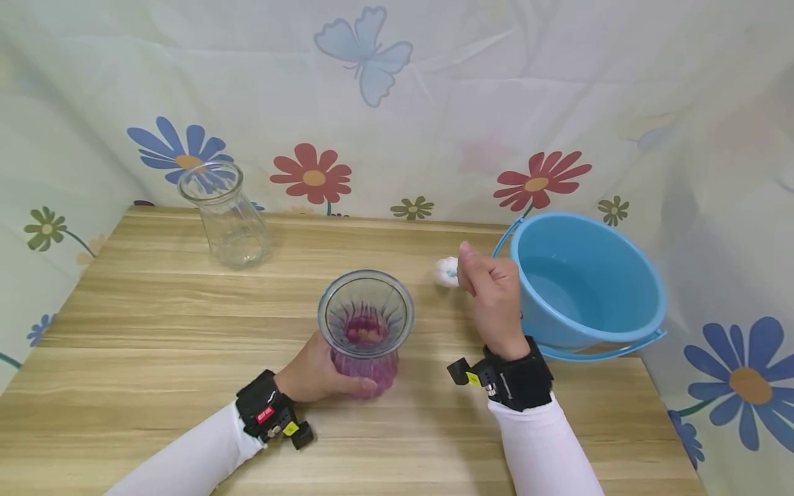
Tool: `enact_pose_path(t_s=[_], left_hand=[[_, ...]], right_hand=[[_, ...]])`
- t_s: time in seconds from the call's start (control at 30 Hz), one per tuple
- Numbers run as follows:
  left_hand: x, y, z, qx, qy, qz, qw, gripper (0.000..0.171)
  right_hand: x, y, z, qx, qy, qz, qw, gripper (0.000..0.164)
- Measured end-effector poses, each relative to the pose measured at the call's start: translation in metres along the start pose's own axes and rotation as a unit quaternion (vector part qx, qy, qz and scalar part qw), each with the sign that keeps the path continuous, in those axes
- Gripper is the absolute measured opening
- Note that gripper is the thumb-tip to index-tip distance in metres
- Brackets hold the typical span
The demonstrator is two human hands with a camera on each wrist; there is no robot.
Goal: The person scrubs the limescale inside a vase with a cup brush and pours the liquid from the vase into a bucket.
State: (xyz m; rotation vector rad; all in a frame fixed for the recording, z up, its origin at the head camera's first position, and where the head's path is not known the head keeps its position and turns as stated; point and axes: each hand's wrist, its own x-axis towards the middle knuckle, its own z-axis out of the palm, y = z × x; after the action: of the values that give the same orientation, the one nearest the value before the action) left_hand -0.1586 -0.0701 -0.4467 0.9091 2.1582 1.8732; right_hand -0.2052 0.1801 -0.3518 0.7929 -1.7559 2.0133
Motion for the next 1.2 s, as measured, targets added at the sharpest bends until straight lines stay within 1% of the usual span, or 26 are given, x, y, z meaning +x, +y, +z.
enact_pose_path(t_s=[0.1, 0.17, 0.3, 0.43, 0.6, 0.7, 0.83, 0.9, 1.03, 1.1, 1.13, 1.2], left_hand=[[0.000, 0.000, 0.000, 0.001, 0.000, -0.002, 1.0000, 0.080], [0.000, 0.001, 0.000, 0.001, 0.001, -0.002, 1.0000, 0.081], [0.000, 0.000, 0.000, -0.004, -0.001, 0.003, 1.0000, 0.081], [0.001, 0.000, 0.000, -0.009, -0.005, 0.009, 0.9999, 0.081], [0.001, -0.001, -0.001, -0.009, -0.005, 0.017, 0.9998, 0.081], [0.001, -0.001, -0.001, -0.007, -0.004, 0.017, 0.9998, 0.081], [0.001, 0.000, -0.001, -0.001, -0.001, 0.014, 0.9999, 0.081], [0.001, 0.001, -0.001, 0.006, 0.001, 0.013, 0.9999, 0.080], [0.001, 0.003, -0.001, 0.016, 0.004, 0.010, 0.9998, 0.079], [0.001, 0.000, 0.000, 0.013, 0.007, 0.012, 0.9998, 0.079], [0.001, -0.002, 0.000, 0.011, 0.008, 0.014, 0.9998, 0.079], [0.001, -0.010, 0.002, 0.011, 0.011, 0.016, 0.9997, 0.080]], right_hand=[[-0.003, 0.010, -0.002, -0.024, 0.013, 0.010, 1.000, 0.057], [-0.004, 0.016, -0.003, -0.035, 0.017, 0.007, 0.999, 0.057], [-0.008, 0.027, -0.006, -0.070, 0.013, -0.013, 0.997, 0.055], [-0.013, 0.037, -0.007, -0.115, 0.009, -0.034, 0.993, 0.054], [-0.019, 0.047, -0.009, -0.125, -0.009, -0.057, 0.991, 0.050], [-0.023, 0.050, -0.011, -0.127, -0.025, -0.059, 0.990, 0.048], [-0.028, 0.048, -0.013, -0.171, -0.040, -0.048, 0.983, 0.048], [-0.030, 0.043, -0.011, -0.203, -0.046, -0.040, 0.977, 0.046], [-0.034, 0.032, -0.009, -0.277, -0.064, -0.029, 0.958, 0.041], [-0.037, 0.029, -0.010, -0.321, -0.078, -0.031, 0.943, 0.038], [-0.040, 0.031, -0.014, -0.344, -0.086, -0.030, 0.934, 0.036], [-0.045, 0.033, -0.018, -0.385, -0.102, -0.027, 0.917, 0.029]])
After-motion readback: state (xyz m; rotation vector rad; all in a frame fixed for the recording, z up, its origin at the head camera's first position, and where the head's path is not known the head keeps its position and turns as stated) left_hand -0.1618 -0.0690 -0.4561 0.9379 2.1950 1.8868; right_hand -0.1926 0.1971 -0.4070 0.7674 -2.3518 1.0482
